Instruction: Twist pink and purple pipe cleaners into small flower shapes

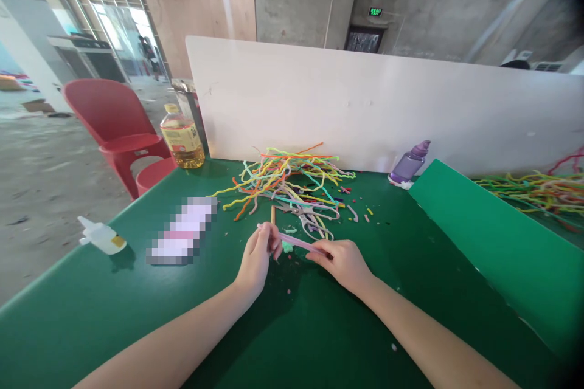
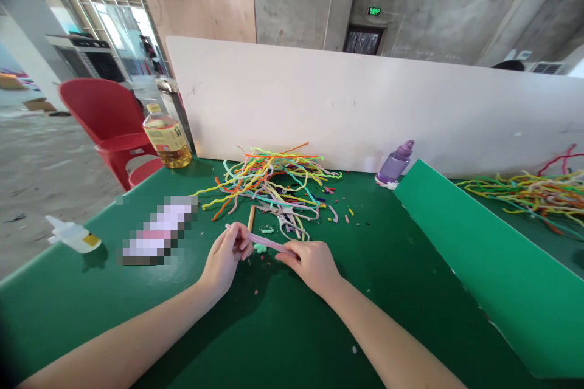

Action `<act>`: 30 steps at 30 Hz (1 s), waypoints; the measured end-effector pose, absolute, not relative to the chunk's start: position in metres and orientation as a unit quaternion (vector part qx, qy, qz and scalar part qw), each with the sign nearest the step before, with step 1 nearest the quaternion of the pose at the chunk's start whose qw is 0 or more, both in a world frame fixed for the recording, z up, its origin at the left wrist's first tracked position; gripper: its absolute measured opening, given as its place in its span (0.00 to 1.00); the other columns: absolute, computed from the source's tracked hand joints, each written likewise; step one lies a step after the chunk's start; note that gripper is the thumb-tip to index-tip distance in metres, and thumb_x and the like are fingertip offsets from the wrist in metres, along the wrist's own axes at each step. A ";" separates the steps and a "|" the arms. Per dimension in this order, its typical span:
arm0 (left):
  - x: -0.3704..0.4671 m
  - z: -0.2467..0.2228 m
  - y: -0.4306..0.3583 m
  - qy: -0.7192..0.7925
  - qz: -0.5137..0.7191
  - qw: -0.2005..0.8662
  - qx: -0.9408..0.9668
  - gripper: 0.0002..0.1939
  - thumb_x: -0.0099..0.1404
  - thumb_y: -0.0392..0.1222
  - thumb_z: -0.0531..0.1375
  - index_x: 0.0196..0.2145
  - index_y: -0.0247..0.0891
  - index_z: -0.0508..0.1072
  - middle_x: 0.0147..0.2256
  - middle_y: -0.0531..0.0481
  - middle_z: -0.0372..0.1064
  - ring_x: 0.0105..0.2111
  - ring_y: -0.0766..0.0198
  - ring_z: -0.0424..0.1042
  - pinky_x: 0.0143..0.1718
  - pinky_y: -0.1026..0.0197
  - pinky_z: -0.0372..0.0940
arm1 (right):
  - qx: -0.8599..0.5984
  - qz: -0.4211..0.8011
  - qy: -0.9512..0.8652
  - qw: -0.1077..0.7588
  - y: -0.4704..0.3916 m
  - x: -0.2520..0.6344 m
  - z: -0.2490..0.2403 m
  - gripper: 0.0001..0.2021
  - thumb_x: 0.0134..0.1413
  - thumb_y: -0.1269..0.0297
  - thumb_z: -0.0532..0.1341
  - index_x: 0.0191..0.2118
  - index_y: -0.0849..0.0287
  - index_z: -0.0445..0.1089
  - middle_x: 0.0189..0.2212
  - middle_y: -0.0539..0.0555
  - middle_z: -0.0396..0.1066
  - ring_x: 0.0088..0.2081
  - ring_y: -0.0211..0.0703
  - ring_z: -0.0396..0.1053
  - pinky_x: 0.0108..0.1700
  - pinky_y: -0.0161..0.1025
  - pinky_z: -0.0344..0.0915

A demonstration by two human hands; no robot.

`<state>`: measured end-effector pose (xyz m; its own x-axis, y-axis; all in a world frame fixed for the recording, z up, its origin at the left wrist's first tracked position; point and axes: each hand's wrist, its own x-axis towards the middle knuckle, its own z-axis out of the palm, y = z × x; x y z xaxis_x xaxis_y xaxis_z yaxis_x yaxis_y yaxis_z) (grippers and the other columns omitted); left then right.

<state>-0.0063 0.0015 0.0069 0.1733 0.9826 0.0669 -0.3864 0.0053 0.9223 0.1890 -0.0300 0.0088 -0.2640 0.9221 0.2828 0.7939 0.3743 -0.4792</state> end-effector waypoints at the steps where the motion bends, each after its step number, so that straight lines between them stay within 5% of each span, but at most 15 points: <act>1: -0.007 0.007 0.002 0.337 0.552 0.622 0.441 0.17 0.65 0.51 0.51 0.25 0.36 0.62 0.19 0.58 0.51 0.18 0.72 0.56 0.21 0.67 0.50 | -0.544 0.124 -0.785 0.269 -0.030 0.189 0.009 0.17 0.56 0.48 0.53 0.37 0.54 0.73 0.25 0.50 0.73 0.24 0.39 0.67 0.28 0.33 0.55; 10: -0.008 0.006 0.003 0.341 0.565 0.624 0.418 0.16 0.64 0.51 0.52 0.25 0.36 0.63 0.19 0.58 0.52 0.18 0.72 0.57 0.20 0.67 0.51 | -0.550 0.152 -0.770 0.286 -0.029 0.190 0.010 0.15 0.56 0.52 0.55 0.33 0.55 0.74 0.22 0.49 0.73 0.25 0.40 0.68 0.29 0.33 0.57; 20: -0.009 0.007 0.005 0.347 0.560 0.617 0.431 0.14 0.63 0.50 0.54 0.32 0.35 0.69 0.18 0.58 0.55 0.14 0.75 0.49 0.16 0.69 0.46 | -0.551 0.332 -0.659 0.391 -0.026 0.191 0.009 0.12 0.52 0.55 0.59 0.32 0.58 0.73 0.20 0.50 0.72 0.21 0.38 0.65 0.26 0.34 0.58; 24: -0.010 0.009 0.004 0.361 0.546 0.589 0.474 0.16 0.64 0.49 0.53 0.40 0.36 0.72 0.28 0.51 0.68 0.14 0.75 0.54 0.17 0.67 0.50 | -0.498 0.505 -0.497 0.500 -0.024 0.189 0.015 0.16 0.49 0.54 0.62 0.39 0.61 0.69 0.26 0.53 0.73 0.15 0.30 0.57 0.20 0.33 0.55; 27: -0.008 0.013 -0.001 0.368 0.496 0.572 0.539 0.18 0.65 0.48 0.52 0.44 0.36 0.72 0.34 0.45 0.73 0.15 0.72 0.60 0.22 0.64 0.58 | -0.445 0.559 -0.446 0.539 -0.025 0.186 0.019 0.18 0.52 0.53 0.60 0.44 0.60 0.68 0.39 0.59 0.73 0.17 0.29 0.59 0.21 0.33 0.56; 30: -0.007 0.017 -0.010 0.356 0.449 0.541 0.615 0.19 0.65 0.47 0.51 0.47 0.35 0.72 0.30 0.45 0.74 0.18 0.67 0.66 0.29 0.60 0.63 | -0.444 0.566 -0.456 0.524 -0.028 0.182 0.018 0.17 0.53 0.53 0.59 0.41 0.62 0.70 0.34 0.58 0.74 0.19 0.31 0.63 0.23 0.33 0.56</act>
<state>-0.0067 -0.0099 0.0175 0.3435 0.9242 0.1672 -0.0484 -0.1604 0.9859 0.1823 -0.0285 0.0180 -0.0558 0.9981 -0.0244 -0.1884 -0.0345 -0.9815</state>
